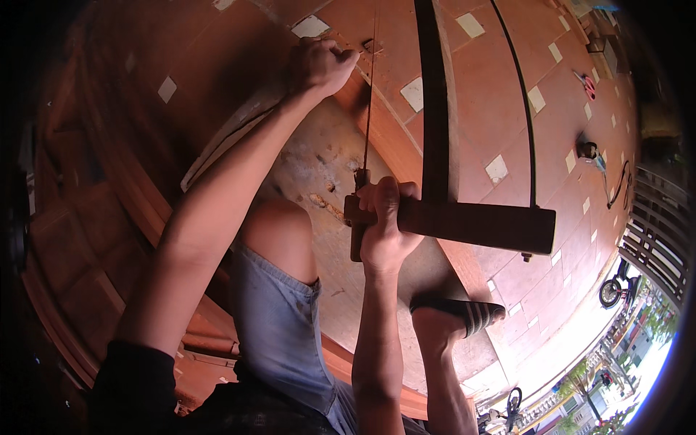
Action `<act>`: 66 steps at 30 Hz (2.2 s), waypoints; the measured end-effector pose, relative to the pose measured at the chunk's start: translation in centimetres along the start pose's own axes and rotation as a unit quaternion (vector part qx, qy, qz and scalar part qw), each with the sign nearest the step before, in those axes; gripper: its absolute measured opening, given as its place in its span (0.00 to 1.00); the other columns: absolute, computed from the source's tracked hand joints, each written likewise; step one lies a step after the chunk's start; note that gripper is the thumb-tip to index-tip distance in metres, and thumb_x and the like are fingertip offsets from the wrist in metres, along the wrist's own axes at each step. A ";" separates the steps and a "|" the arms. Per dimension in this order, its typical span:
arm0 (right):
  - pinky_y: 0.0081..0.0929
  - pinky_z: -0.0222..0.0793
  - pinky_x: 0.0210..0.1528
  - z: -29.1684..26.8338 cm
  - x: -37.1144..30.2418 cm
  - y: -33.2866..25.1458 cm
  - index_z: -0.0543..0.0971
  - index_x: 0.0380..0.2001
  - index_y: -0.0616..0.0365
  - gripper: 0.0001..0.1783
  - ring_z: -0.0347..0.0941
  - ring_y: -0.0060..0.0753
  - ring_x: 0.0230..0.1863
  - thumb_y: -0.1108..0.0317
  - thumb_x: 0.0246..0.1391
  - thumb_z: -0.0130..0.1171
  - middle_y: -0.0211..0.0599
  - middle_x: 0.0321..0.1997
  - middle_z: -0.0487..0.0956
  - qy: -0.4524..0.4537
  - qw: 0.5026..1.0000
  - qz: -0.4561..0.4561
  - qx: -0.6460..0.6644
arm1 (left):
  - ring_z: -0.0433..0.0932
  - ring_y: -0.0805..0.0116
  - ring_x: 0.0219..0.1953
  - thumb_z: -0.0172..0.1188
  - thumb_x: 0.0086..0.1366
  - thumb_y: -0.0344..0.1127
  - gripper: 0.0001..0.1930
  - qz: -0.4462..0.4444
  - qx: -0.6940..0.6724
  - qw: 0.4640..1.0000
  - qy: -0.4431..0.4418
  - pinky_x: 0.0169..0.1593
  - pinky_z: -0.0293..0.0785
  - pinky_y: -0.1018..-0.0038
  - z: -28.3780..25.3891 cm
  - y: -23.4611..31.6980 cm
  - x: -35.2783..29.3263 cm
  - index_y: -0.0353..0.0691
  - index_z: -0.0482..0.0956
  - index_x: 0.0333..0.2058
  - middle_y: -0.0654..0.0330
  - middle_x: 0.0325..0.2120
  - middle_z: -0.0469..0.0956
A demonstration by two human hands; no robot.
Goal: The person retrieves a hand saw and cuts a long wooden plank on a workbench. They position the wood, saw through it, and then lift the cut piece.
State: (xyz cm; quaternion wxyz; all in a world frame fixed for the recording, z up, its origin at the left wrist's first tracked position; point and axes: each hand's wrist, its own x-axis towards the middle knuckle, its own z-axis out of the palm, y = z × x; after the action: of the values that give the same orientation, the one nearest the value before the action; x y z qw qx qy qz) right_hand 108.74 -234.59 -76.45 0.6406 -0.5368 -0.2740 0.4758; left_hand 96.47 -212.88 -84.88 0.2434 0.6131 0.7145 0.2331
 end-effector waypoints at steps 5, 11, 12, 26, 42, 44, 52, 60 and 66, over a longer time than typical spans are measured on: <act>0.40 0.71 0.41 1.6 -1.7 -5.1 0.69 0.28 0.58 0.12 0.64 0.28 0.24 0.72 0.69 0.54 0.32 0.21 0.67 -0.040 0.999 -0.013 -0.031 | 0.78 0.48 0.49 0.61 0.57 0.53 0.21 0.018 0.064 0.993 0.101 0.54 0.75 0.56 2.8 -3.7 2.1 0.38 0.84 0.28 0.44 0.39 0.82; 0.30 0.72 0.35 -5.7 -3.3 -17.6 0.76 0.26 0.61 0.09 0.72 0.24 0.24 0.74 0.62 0.61 0.34 0.20 0.75 -0.016 0.978 -0.038 -0.204 | 0.76 0.50 0.55 0.60 0.60 0.53 0.21 0.061 0.047 0.996 0.050 0.58 0.73 0.56 2.5 -3.4 2.6 0.41 0.83 0.41 0.45 0.46 0.80; 0.25 0.71 0.29 -7.2 -3.2 -19.2 0.78 0.24 0.61 0.10 0.75 0.22 0.23 0.74 0.61 0.63 0.31 0.19 0.77 -0.007 0.977 -0.043 -0.207 | 0.75 0.49 0.57 0.59 0.62 0.54 0.24 0.099 0.063 0.991 0.064 0.59 0.72 0.53 2.3 -2.4 1.8 0.41 0.82 0.47 0.44 0.51 0.79; 0.35 0.74 0.22 -20.1 2.1 -23.5 0.77 0.22 0.68 0.16 0.77 0.32 0.18 0.63 0.50 0.66 0.42 0.19 0.80 0.043 0.914 0.083 -0.395 | 0.43 0.45 0.78 0.50 0.68 0.71 0.46 0.434 0.210 0.697 -0.531 0.75 0.37 0.33 -0.8 10.6 -29.7 0.49 0.53 0.75 0.50 0.77 0.47; 0.35 0.78 0.33 -23.8 3.3 -24.5 0.81 0.17 0.67 0.20 0.80 0.34 0.21 0.58 0.49 0.65 0.41 0.17 0.81 0.070 0.941 0.038 -0.330 | 0.74 0.46 0.63 0.62 0.68 0.52 0.33 0.275 0.066 0.916 -0.283 0.66 0.71 0.59 -13.2 23.5 -41.0 0.36 0.71 0.65 0.44 0.60 0.75; 0.40 0.79 0.45 -24.6 3.7 -23.4 0.87 0.28 0.68 0.23 0.85 0.45 0.32 0.52 0.48 0.66 0.51 0.26 0.85 0.054 0.929 0.054 -0.362 | 0.75 0.46 0.62 0.63 0.69 0.51 0.32 0.197 0.072 0.951 -0.227 0.64 0.72 0.60 -16.6 23.1 -42.5 0.36 0.72 0.64 0.42 0.59 0.76; 0.45 0.74 0.57 -23.8 0.6 -24.9 0.87 0.39 0.71 0.30 0.82 0.60 0.51 0.48 0.50 0.64 0.63 0.43 0.85 0.063 0.930 0.078 -0.353 | 0.74 0.69 0.61 0.53 0.78 0.52 0.28 -0.118 -0.047 0.988 -0.089 0.61 0.72 0.70 -24.4 18.5 -51.8 0.36 0.72 0.65 0.55 0.57 0.78; 0.47 0.76 0.54 -25.5 0.7 -24.3 0.86 0.34 0.73 0.27 0.83 0.60 0.47 0.52 0.48 0.65 0.65 0.39 0.85 0.057 0.929 0.083 -0.357 | 0.74 0.70 0.61 0.56 0.76 0.50 0.28 -0.211 -0.045 0.975 -0.044 0.62 0.71 0.73 -23.2 18.0 -52.8 0.33 0.73 0.63 0.58 0.57 0.78; 0.46 0.79 0.49 -26.3 1.0 -23.4 0.85 0.29 0.74 0.25 0.84 0.61 0.42 0.55 0.48 0.65 0.66 0.33 0.84 0.066 0.928 0.024 -0.367 | 0.77 0.68 0.59 0.59 0.75 0.48 0.28 -0.134 -0.025 0.980 -0.145 0.63 0.71 0.73 -19.3 14.1 -47.9 0.31 0.74 0.62 0.54 0.56 0.80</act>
State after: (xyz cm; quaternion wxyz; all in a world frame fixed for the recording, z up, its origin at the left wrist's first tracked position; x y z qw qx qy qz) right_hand 139.19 -244.25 -61.62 0.4042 -0.7707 -0.3737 0.3209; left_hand 101.23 -258.94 -58.12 0.3887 0.5327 0.7413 0.1252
